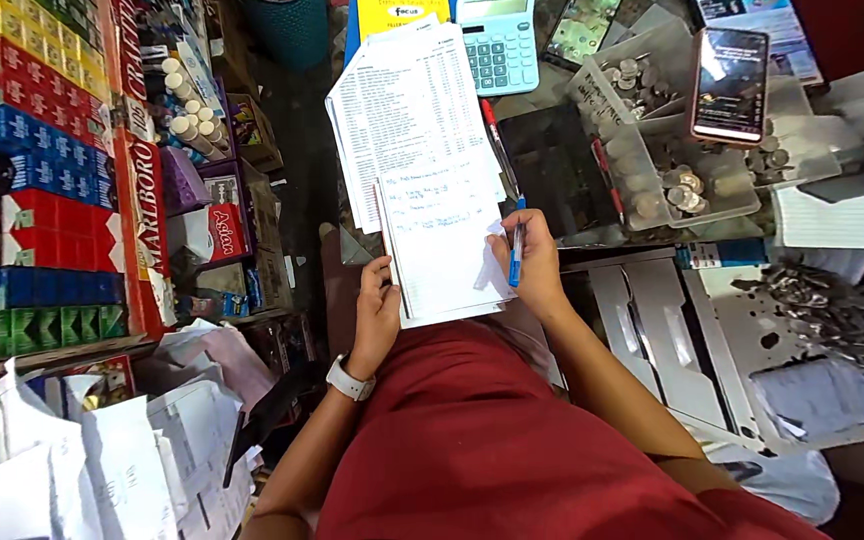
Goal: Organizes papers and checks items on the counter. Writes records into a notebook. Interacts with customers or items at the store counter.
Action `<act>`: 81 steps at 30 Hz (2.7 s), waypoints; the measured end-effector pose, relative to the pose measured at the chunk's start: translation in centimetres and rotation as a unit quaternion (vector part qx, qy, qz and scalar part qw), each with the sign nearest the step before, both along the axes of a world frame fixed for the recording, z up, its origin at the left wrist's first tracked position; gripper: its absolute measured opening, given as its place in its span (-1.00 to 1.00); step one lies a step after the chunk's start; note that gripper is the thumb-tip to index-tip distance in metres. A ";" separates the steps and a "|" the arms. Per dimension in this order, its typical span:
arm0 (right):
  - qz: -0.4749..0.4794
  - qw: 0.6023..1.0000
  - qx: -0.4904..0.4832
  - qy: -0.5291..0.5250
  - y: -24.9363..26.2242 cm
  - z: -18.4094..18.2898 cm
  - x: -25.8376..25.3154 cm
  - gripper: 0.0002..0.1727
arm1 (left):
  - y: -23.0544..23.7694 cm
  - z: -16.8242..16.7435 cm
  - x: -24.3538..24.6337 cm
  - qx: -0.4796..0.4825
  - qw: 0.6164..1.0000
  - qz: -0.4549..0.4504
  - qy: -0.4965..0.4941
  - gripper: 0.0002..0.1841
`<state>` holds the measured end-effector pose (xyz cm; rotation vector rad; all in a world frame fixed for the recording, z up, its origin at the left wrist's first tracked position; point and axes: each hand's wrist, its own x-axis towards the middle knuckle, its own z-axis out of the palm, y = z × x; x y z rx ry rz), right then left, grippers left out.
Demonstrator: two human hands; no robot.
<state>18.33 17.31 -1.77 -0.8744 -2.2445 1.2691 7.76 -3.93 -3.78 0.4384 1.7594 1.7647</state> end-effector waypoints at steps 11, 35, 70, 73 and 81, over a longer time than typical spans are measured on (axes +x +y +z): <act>0.013 1.000 0.003 0.010 -0.4 -0.6 0.7 -0.70 | 0.7 -0.1 0.3 -0.035 0.999 0.033 0.014 -0.65; -0.011 1.000 -0.002 -0.009 -1.3 -0.4 0.7 -0.70 | 6.0 -0.4 -10.9 -0.259 0.814 -0.134 0.502 -0.52; 0.094 0.986 -0.098 0.097 2.6 -2.3 -23.0 -0.75 | 6.1 -1.2 -10.9 -0.283 0.809 -0.117 0.501 -0.46; 0.092 0.987 -0.093 0.090 2.6 -2.1 -23.0 -0.76 | 6.2 -1.2 -10.9 -0.282 0.810 -0.114 0.502 -0.47; 0.015 0.933 -0.276 0.232 5.1 -0.5 -20.8 -0.71 | 6.3 -1.3 -11.0 -0.281 0.808 -0.115 0.505 -0.50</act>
